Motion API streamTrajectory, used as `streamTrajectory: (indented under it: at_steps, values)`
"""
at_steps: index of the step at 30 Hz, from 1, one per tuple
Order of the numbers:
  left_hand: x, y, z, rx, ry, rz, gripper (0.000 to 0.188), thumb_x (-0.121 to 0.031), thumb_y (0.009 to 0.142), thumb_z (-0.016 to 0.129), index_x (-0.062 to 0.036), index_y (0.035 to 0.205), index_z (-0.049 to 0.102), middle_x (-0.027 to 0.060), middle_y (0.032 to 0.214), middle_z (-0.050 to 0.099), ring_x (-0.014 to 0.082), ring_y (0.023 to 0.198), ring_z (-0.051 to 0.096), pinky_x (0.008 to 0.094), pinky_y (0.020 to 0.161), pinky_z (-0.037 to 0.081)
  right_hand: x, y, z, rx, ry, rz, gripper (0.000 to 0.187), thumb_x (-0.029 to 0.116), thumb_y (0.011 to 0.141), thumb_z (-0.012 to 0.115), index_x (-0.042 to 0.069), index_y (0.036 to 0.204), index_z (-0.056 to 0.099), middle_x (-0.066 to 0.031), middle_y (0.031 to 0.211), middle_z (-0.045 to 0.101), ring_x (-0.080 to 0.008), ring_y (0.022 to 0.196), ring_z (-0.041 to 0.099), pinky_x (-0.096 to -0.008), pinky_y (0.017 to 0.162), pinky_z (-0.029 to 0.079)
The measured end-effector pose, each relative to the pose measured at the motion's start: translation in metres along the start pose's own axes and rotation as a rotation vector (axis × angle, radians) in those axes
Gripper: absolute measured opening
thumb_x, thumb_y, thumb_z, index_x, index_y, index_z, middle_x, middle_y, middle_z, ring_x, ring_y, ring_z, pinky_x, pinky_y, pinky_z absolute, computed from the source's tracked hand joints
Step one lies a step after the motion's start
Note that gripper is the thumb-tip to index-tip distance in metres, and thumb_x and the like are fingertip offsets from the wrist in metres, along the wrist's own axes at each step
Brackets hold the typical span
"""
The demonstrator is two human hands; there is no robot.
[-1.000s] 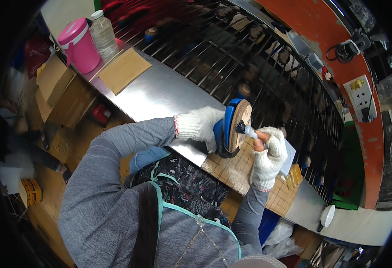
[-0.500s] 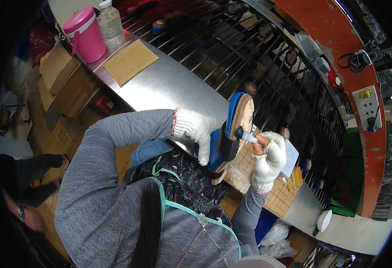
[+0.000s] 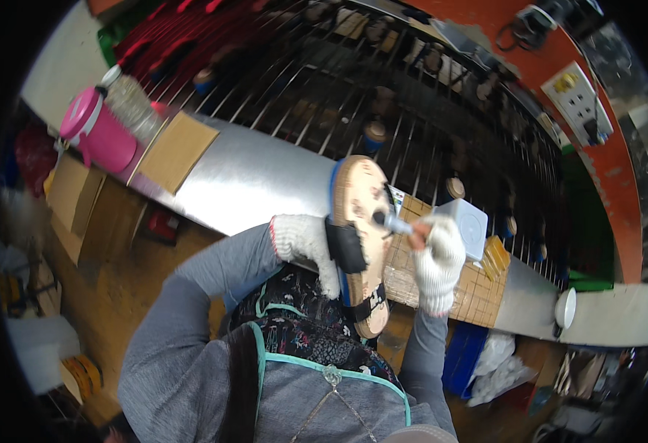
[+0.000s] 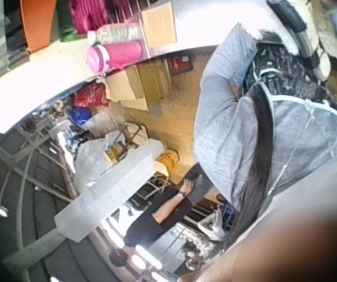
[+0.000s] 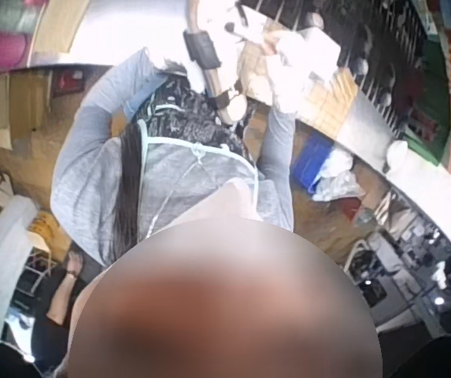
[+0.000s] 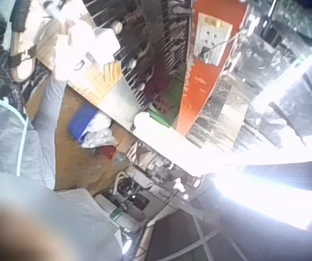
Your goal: The person repeatedly cleans a pair of blue sandals with black straps using a toothbrush. They hold the sandals in one hand and scrub the straps and soles with the toothbrush in the other hand, occasionally dipping the brush into a small container on the counter.
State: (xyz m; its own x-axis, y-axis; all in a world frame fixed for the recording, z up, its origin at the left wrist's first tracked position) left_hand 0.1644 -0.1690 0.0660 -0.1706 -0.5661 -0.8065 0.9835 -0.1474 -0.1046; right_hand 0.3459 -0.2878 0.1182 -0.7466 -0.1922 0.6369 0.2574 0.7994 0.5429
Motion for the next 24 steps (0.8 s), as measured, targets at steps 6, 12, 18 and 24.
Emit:
streamTrajectory:
  at_steps: [6, 12, 18, 24]
  values:
    - [0.013, -0.010, -0.030, -0.178, -0.189, 0.348, 0.069, -0.001, 0.069, 0.074, 0.0013, 0.134, 0.051, 0.0199, 0.114, 0.067, 0.0298, 0.098, 0.067, 0.0436, 0.093, 0.057, -0.019, -0.109, -0.067, -0.213, -0.040, 0.472, 0.012, 0.004, 0.084, 0.071, -0.002, 0.095, 0.072, -0.0080, 0.081, 0.061, -0.0163, 0.076, 0.059, -0.0297, 0.066, 0.046]
    - [0.014, -0.002, -0.048, -0.207, -0.252, 0.584, 0.067, -0.025, 0.086, 0.062, -0.0005, 0.144, 0.039, 0.0184, 0.108, 0.064, 0.0311, 0.082, 0.066, 0.0496, 0.097, 0.054, -0.045, -0.178, -0.102, -0.178, -0.680, 0.812, 0.010, 0.023, 0.087, 0.071, 0.014, 0.090, 0.071, -0.0035, 0.081, 0.065, -0.0243, 0.079, 0.061, -0.0376, 0.076, 0.037]
    - [0.024, -0.008, -0.047, -0.229, -0.254, 0.659, 0.072, -0.046, 0.099, 0.052, -0.0018, 0.152, 0.030, 0.0171, 0.104, 0.062, 0.0319, 0.070, 0.065, 0.0540, 0.100, 0.051, -0.057, -0.167, -0.090, -0.165, -0.895, 0.528, 0.011, 0.021, 0.082, 0.074, 0.015, 0.081, 0.065, -0.0035, 0.082, 0.063, -0.0247, 0.079, 0.060, -0.0406, 0.073, 0.036]
    - [0.030, -0.005, -0.051, -0.313, -0.293, 0.669, 0.077, -0.054, 0.097, 0.053, -0.0015, 0.150, 0.033, 0.0167, 0.111, 0.063, 0.0299, 0.082, 0.066, 0.0502, 0.098, 0.053, -0.060, -0.164, -0.092, -0.045, -0.935, 0.441, 0.009, 0.019, 0.081, 0.075, 0.014, 0.082, 0.067, -0.0037, 0.080, 0.063, -0.0257, 0.081, 0.062, -0.0413, 0.075, 0.038]
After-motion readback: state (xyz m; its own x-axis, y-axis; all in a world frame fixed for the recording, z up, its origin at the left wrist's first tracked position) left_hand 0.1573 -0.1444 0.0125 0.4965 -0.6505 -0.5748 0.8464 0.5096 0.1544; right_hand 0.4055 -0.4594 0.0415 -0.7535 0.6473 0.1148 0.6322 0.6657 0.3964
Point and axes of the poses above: each hand's wrist, its own y-axis towards the middle knuckle, its own z-axis out of the palm, x = y × z, the point moved 3 cm from there along y, towards the middle knuckle
